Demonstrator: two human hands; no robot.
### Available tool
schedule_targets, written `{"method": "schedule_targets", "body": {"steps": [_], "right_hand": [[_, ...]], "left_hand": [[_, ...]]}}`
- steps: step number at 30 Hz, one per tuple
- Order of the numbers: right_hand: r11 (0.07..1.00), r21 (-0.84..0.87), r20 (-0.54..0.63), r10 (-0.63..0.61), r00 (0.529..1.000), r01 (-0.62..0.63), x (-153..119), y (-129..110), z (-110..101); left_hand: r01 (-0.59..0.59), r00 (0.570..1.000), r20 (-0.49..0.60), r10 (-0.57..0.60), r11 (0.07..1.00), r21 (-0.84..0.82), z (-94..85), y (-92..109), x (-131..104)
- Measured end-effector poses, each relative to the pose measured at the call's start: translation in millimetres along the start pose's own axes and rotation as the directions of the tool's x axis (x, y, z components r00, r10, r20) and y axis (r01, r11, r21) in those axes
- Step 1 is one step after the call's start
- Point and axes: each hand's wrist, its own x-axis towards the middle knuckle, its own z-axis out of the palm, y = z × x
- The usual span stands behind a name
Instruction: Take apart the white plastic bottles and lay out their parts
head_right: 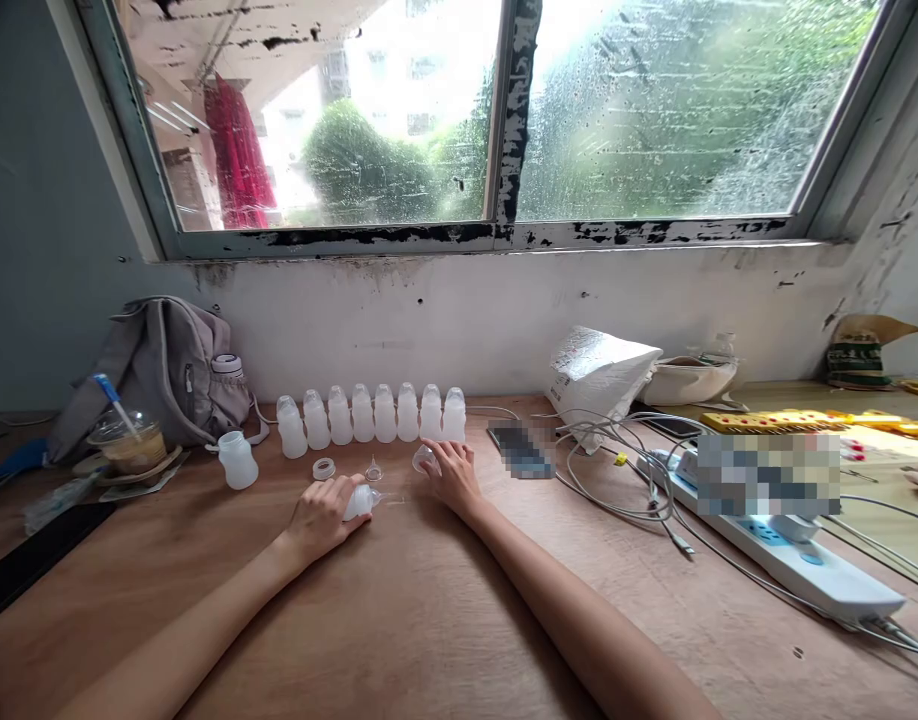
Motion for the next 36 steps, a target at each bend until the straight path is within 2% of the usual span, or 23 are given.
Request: {"method": "schedule_targets", "body": {"steps": [5, 9, 12, 14, 16, 19, 21, 23, 26, 31, 33, 36], "right_hand": [[0.998, -0.061, 0.065, 0.0, 0.998, 0.004, -2.0, -2.6, 4.4], [0.996, -0.087, 0.006, 0.021, 1.0, -0.021, -2.0, -1.6, 4.5], [0.999, 0.024, -0.063, -0.022, 0.998, 0.023, -1.5, -9.2, -2.3], [0.976, 0.21, -0.046, -0.049, 0.998, 0.057, -2.8, -23.3, -9.4], [0.894, 0.449, 0.04, -0.019, 0.999, -0.001, -6.2, -44.6, -16.7], [0.669, 0.703, 0.269, 0.064, 0.961, -0.241, -13.4, -80.7, -23.5], [0.529, 0.756, 0.387, 0.115, 0.915, -0.386, -17.2, -98.8, -24.2], [0.436, 0.753, 0.466, 0.176, 0.867, -0.493, -18.8, -107.4, -22.5], [0.386, 0.72, 0.546, 0.199, 0.814, -0.577, -17.2, -105.4, -19.0], [0.313, 0.661, 0.706, 0.051, 0.707, -0.682, -12.8, -93.7, -13.7], [0.303, 0.687, 0.695, -0.007, 0.719, -0.661, -13.4, -91.9, -11.9], [0.372, 0.742, 0.621, -0.069, 0.781, -0.558, -16.0, -91.0, -12.5]], "left_hand": [[0.042, 0.998, -0.039, -0.041, 0.999, 0.021, -0.6, 1.3, 0.1], [0.127, 0.989, -0.076, -0.127, 0.992, -0.009, -1.6, -1.8, -0.1], [0.193, 0.978, -0.072, -0.197, 0.979, -0.06, -2.2, -7.2, -0.2], [0.203, 0.976, -0.064, -0.209, 0.975, -0.088, -2.8, -9.7, -0.3], [0.168, 0.983, -0.059, -0.175, 0.98, -0.105, -3.6, -9.2, -0.7], [0.071, 0.995, -0.063, -0.077, 0.993, -0.094, -4.3, -2.0, -1.9], [0.023, 0.997, -0.067, -0.027, 0.998, -0.063, -3.8, 4.9, -2.8], [0.012, 0.998, -0.066, -0.014, 0.999, -0.034, -2.3, 10.7, -3.2], [0.039, 0.998, -0.058, -0.039, 0.999, -0.008, 0.9, 14.9, -2.7], [0.079, 0.996, -0.05, -0.078, 0.997, 0.008, 3.5, 14.6, -2.3], [0.064, 0.997, -0.033, -0.064, 0.998, 0.012, 2.5, 14.3, -2.8], [0.017, 1.0, -0.007, -0.016, 0.999, 0.036, 0.8, 13.9, -3.5]]}}
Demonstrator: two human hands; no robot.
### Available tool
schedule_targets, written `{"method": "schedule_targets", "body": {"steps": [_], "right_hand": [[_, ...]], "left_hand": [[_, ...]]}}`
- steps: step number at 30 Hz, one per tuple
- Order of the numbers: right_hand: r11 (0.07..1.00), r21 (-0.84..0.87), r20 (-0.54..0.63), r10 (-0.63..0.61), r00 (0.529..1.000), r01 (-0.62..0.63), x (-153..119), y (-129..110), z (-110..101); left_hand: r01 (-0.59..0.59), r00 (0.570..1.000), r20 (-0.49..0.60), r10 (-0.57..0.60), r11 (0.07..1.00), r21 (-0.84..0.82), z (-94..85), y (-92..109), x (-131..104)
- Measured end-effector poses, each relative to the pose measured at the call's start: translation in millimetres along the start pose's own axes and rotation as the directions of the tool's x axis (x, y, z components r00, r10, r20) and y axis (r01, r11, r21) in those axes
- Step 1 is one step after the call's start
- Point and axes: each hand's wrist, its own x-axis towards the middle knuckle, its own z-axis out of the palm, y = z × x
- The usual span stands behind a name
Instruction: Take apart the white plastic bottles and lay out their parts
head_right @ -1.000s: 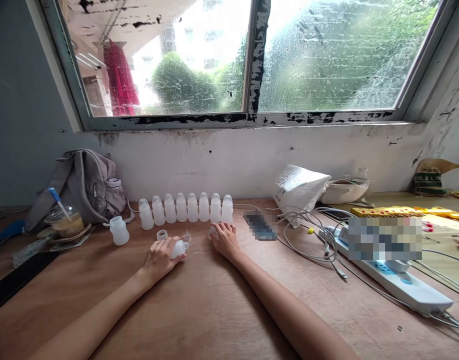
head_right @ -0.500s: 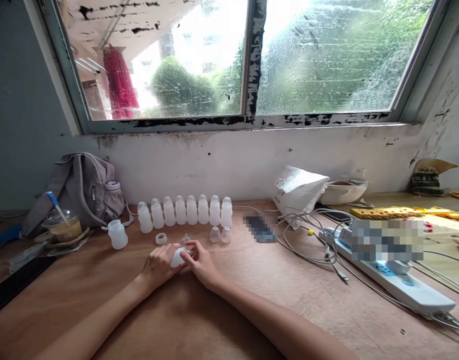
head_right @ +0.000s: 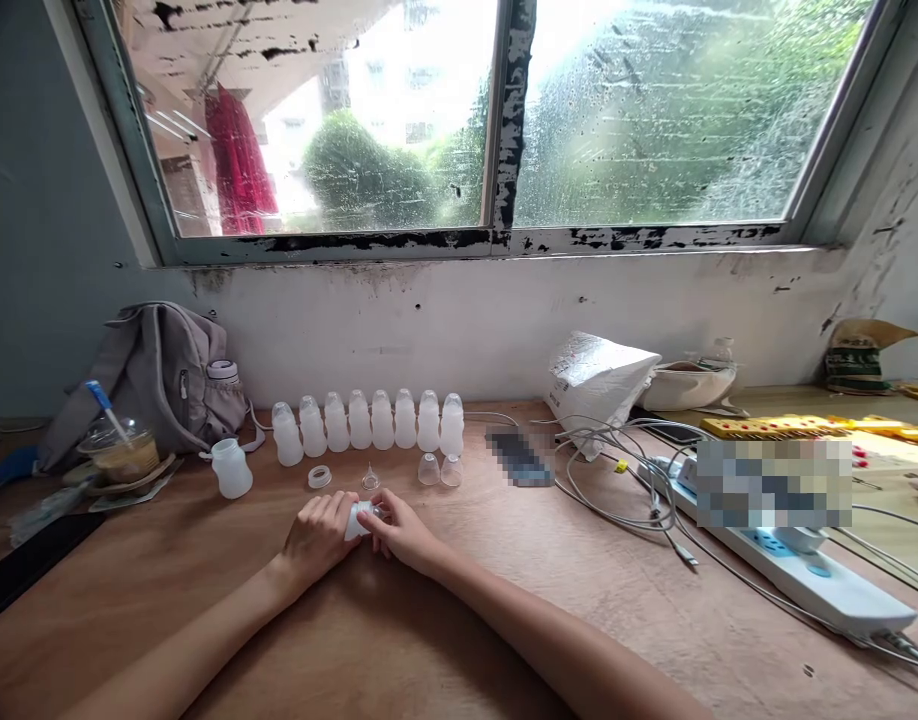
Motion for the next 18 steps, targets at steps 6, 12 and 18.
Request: {"method": "schedule_targets", "body": {"steps": [6, 12, 18], "right_hand": [[0.872, -0.341, -0.006, -0.377, 0.926, 0.352, -9.0, -9.9, -3.8], [0.91, -0.347, -0.196, -0.305, 0.932, 0.225, -6.2, -11.7, -9.3], [0.912, -0.388, -0.208, -0.227, 0.951, 0.133, -1.9, -5.9, -9.6]], "left_hand": [[0.036, 0.999, 0.011, -0.036, 0.999, -0.012, 1.1, -3.6, 1.9], [0.097, 0.995, 0.034, -0.095, 0.994, -0.053, -4.4, -4.2, 4.2], [0.104, 0.991, 0.094, -0.098, 0.993, -0.06, -8.0, -2.6, 4.6]]}}
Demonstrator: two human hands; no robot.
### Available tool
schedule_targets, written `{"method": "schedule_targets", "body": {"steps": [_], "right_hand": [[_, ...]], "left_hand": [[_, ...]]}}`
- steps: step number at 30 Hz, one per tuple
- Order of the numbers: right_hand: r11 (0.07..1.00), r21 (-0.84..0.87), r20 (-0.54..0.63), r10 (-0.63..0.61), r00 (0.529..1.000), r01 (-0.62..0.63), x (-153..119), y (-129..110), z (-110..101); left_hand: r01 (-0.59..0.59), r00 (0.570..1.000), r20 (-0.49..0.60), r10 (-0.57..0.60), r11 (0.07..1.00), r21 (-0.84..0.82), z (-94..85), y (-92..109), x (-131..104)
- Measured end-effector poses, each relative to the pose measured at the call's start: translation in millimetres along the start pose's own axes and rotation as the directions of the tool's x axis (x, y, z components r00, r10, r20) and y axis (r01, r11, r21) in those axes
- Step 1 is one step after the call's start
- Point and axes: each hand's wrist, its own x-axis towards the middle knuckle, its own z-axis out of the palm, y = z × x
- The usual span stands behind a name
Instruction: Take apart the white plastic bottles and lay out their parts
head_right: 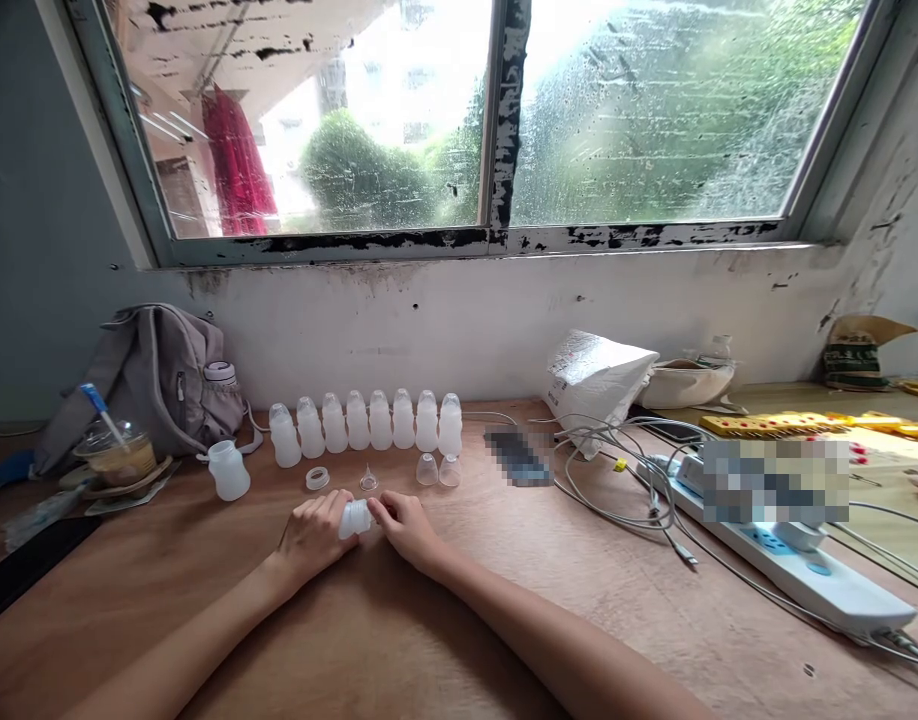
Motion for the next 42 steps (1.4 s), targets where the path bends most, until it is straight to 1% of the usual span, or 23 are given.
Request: {"method": "schedule_targets", "body": {"steps": [4, 7, 10, 12, 15, 17, 21, 23, 25, 26, 28, 29, 31, 33, 34, 37, 42], "right_hand": [[0.993, -0.086, -0.006, -0.088, 0.996, 0.087, -2.8, 3.2, 2.1], [0.971, -0.159, -0.033, -0.184, 0.982, 0.176, -5.1, 7.3, 4.7], [0.929, -0.243, -0.056, -0.301, 0.952, 0.28, -7.2, 10.6, 7.5], [0.89, -0.298, -0.033, -0.371, 0.928, 0.345, -8.6, 11.5, 8.8], [0.831, -0.351, 0.029, -0.452, 0.892, 0.433, -10.3, 11.7, 9.5], [0.802, -0.368, 0.051, -0.487, 0.872, 0.47, -11.0, 11.6, 9.2], [0.762, -0.357, 0.084, -0.55, 0.831, 0.54, -11.7, 9.6, 6.9], [0.74, -0.33, 0.105, -0.588, 0.802, 0.586, -13.0, 6.1, 5.0], [0.729, -0.306, 0.112, -0.611, 0.784, 0.612, -14.7, 1.0, 3.0], [0.738, -0.295, 0.105, -0.607, 0.788, 0.608, -15.6, -1.8, 2.1], [0.784, -0.27, 0.069, -0.563, 0.824, 0.558, -16.3, -6.4, 0.7], [0.818, -0.262, 0.046, -0.52, 0.853, 0.512, -16.1, -7.9, 0.2], [0.878, -0.26, 0.003, -0.414, 0.91, 0.401, -14.4, -8.8, -0.1], [0.911, -0.279, -0.009, -0.321, 0.947, 0.305, -12.1, -7.4, 0.5], [0.915, -0.292, -0.002, -0.291, 0.957, 0.278, -11.1, -6.2, 1.1], [0.906, -0.319, 0.036, -0.282, 0.959, 0.278, -10.2, -1.9, 3.7], [0.889, -0.278, 0.057, -0.363, 0.93, 0.364, -11.6, 4.5, 6.2]], "left_hand": [[-0.008, 1.0, 0.018, 0.009, 1.0, -0.029, -1.4, -1.0, 0.6], [-0.015, 0.999, 0.042, 0.018, 0.997, -0.071, -6.5, -3.0, 1.9], [-0.019, 0.992, 0.122, 0.038, 0.989, -0.146, -14.5, -7.6, 3.6], [-0.018, 0.98, 0.19, 0.057, 0.98, -0.198, -19.9, -12.1, 4.6], [0.0, 0.957, 0.28, 0.076, 0.965, -0.261, -25.7, -19.1, 5.5], [0.016, 0.942, 0.325, 0.086, 0.954, -0.3, -27.8, -23.1, 6.0], [0.078, 0.906, 0.409, 0.11, 0.906, -0.417, -29.6, -30.3, 8.1], [0.137, 0.871, 0.472, 0.138, 0.854, -0.502, -30.1, -33.7, 10.0], [0.214, 0.819, 0.544, 0.182, 0.783, -0.584, -30.5, -36.4, 12.1], [0.252, 0.795, 0.572, 0.201, 0.749, -0.613, -30.7, -37.4, 13.0], [0.306, 0.766, 0.603, 0.221, 0.7, -0.646, -31.0, -38.1, 14.0], [0.316, 0.766, 0.605, 0.217, 0.692, -0.649, -31.1, -38.0, 14.1], [0.304, 0.781, 0.592, 0.2, 0.707, -0.639, -31.3, -36.9, 13.6], [0.279, 0.796, 0.578, 0.18, 0.738, -0.614, -31.3, -35.2, 12.5], [0.27, 0.8, 0.575, 0.17, 0.754, -0.599, -31.2, -34.3, 11.8], [0.254, 0.805, 0.576, 0.142, 0.795, -0.551, -30.2, -32.0, 10.3], [0.228, 0.817, 0.562, 0.129, 0.823, -0.52, -29.2, -31.7, 9.8]]}}
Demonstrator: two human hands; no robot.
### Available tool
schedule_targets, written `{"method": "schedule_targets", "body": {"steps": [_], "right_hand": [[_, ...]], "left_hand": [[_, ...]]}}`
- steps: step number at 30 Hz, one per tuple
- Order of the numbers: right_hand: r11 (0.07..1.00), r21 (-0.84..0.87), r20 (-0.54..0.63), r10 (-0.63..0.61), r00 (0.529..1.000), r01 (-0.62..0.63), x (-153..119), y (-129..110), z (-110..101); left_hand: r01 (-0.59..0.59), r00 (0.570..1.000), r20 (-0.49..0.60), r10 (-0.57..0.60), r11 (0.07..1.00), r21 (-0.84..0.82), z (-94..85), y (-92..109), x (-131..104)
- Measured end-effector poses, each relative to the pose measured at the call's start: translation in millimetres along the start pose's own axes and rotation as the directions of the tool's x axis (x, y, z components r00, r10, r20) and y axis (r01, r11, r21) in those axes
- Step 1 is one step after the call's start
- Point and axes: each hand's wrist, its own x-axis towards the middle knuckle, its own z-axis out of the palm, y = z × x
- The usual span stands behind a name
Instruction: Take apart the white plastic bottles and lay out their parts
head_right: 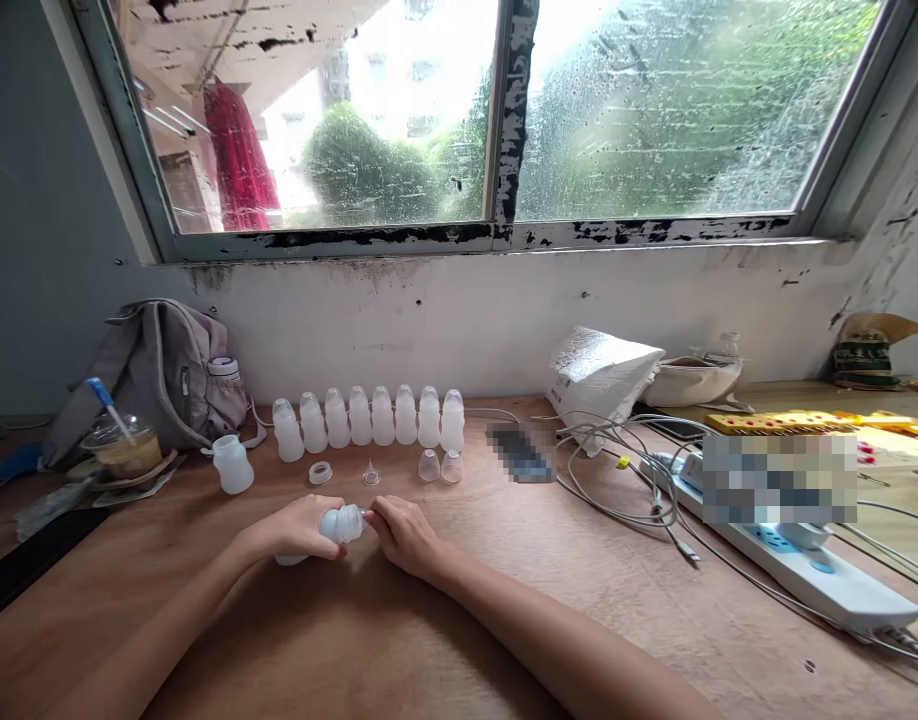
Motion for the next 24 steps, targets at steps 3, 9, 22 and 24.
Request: {"method": "schedule_targets", "body": {"steps": [3, 9, 22, 24], "right_hand": [[0.999, 0.013, -0.022, -0.046, 0.999, 0.047, 0.2, 2.3, 1.1], [0.984, 0.139, -0.09, -0.101, 0.991, 0.113, 1.3, -1.9, -1.7], [0.982, 0.181, -0.006, 0.057, 0.998, -0.055, 2.1, -3.5, -4.4], [0.979, 0.195, 0.018, 0.057, 0.998, -0.059, 2.0, -5.8, -5.9]], "left_hand": [[-0.001, 1.0, 0.012, 0.002, 0.999, -0.035, -1.6, -1.0, 0.3], [0.024, 0.998, 0.063, -0.014, 0.986, -0.167, -4.5, -2.3, 1.3], [0.014, 0.998, 0.055, -0.001, 0.968, -0.251, -3.8, -3.6, 1.9], [0.014, 0.999, 0.054, 0.0, 0.967, -0.254, -3.2, -4.6, 1.8]]}}
